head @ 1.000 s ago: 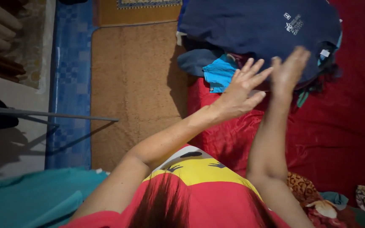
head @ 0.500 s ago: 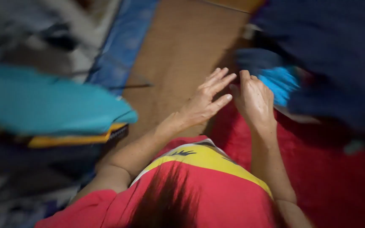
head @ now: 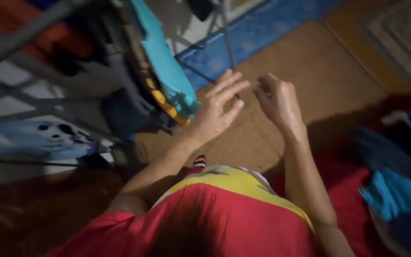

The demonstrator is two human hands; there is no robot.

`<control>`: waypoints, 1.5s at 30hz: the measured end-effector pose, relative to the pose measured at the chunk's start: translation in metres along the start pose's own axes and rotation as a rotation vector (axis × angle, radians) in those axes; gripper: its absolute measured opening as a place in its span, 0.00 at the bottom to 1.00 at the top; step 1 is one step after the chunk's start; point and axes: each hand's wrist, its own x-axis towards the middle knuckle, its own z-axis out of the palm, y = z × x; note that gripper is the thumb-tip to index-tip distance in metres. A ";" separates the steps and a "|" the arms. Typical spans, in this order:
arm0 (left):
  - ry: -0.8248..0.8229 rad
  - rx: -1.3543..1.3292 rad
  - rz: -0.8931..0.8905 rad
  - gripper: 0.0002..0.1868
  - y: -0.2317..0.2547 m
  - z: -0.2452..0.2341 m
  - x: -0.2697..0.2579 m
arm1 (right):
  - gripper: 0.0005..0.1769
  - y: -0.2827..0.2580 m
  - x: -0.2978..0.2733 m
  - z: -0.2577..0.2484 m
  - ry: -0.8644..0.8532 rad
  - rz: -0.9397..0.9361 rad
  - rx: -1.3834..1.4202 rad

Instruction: The person removes various items of clothing from hangers on two different racks and places them in a pile on a bed.

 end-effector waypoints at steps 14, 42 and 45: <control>0.515 0.264 -0.201 0.34 -0.085 -0.160 -0.009 | 0.30 -0.111 0.181 0.206 -0.250 -0.498 0.490; 0.227 -1.096 -0.367 0.13 -0.109 -0.111 0.053 | 0.10 -0.113 0.103 0.127 0.103 -0.324 -0.062; 0.223 -1.202 -0.520 0.11 -0.111 -0.065 0.061 | 0.13 -0.097 0.074 0.118 0.129 -0.263 -0.183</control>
